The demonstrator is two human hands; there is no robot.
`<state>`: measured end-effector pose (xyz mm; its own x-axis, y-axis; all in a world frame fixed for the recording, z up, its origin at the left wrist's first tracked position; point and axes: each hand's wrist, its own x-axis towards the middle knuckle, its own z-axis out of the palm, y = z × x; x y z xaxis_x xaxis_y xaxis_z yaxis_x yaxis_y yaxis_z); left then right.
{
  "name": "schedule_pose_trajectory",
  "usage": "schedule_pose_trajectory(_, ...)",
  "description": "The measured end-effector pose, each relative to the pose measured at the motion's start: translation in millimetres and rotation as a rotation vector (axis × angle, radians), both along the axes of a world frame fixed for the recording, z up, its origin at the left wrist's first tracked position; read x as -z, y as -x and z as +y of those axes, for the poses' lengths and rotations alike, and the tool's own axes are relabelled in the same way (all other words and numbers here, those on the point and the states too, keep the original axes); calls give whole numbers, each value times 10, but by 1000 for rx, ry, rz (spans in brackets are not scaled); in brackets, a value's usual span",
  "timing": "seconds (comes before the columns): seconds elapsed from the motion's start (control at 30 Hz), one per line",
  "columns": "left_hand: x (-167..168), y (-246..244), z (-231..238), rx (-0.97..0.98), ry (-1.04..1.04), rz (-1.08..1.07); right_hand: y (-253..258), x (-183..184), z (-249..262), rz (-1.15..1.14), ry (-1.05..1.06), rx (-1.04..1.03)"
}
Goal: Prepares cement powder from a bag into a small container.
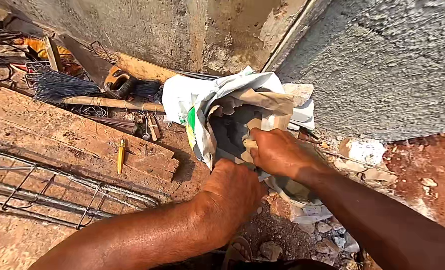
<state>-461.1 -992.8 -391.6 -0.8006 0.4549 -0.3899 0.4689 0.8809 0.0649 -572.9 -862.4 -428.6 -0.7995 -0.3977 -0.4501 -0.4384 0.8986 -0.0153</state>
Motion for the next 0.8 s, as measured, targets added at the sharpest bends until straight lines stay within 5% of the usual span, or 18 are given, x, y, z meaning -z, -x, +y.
schedule_pose_trajectory(0.23,58,3,-11,44,18,114,-69,-271,257,-120,139,138)
schedule_pose_trajectory(0.33,56,7,-2,42,11,110,-210,-416,-78,-272,204,320)
schedule_pose_trajectory(0.47,25,46,38,60,103,83,-47,73,-100,-208,332,248)
schedule_pose_trajectory(0.8,47,-12,15,75,179,43,-197,248,-52,-197,498,381)
